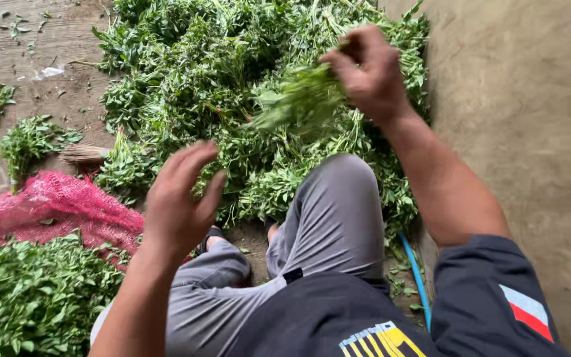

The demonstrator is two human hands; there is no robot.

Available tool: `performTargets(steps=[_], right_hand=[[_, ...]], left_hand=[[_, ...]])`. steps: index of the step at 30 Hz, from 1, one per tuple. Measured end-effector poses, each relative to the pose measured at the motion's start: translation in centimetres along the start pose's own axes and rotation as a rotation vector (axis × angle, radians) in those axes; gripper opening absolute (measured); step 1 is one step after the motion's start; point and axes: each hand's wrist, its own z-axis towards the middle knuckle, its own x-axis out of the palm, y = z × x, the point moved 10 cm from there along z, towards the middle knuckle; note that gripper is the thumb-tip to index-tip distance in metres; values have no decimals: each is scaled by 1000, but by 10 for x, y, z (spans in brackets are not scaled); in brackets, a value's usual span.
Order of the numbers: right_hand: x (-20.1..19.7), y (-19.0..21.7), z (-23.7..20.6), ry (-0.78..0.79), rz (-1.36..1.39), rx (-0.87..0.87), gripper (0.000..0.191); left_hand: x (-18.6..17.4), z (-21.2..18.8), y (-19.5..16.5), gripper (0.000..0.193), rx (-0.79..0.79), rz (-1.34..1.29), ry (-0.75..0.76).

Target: The person sits on the floor among large piles of leafy green vegetables, gathers handfuls of the greens, aligns the stems, and ties each bunch together with a tie. Finished bunches are set aside on a pink mesh sack as the person works through the piles.

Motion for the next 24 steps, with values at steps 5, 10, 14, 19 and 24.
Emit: performTargets(steps=[5, 10, 14, 19, 24], right_hand=[[78, 108, -5, 257, 195, -192, 20], [31, -21, 14, 147, 219, 191, 18], [-27, -238, -45, 14, -647, 729, 38], [-3, -327, -120, -37, -619, 820, 35], [-57, -218, -61, -170, -445, 344, 26]], left_hand=[[50, 50, 6, 52, -163, -256, 61], [46, 50, 44, 36, -237, -603, 86], [23, 19, 141, 39, -583, -872, -84], [30, -11, 267, 33, -945, -951, -331], [0, 7, 337, 44, -692, -1155, -472]])
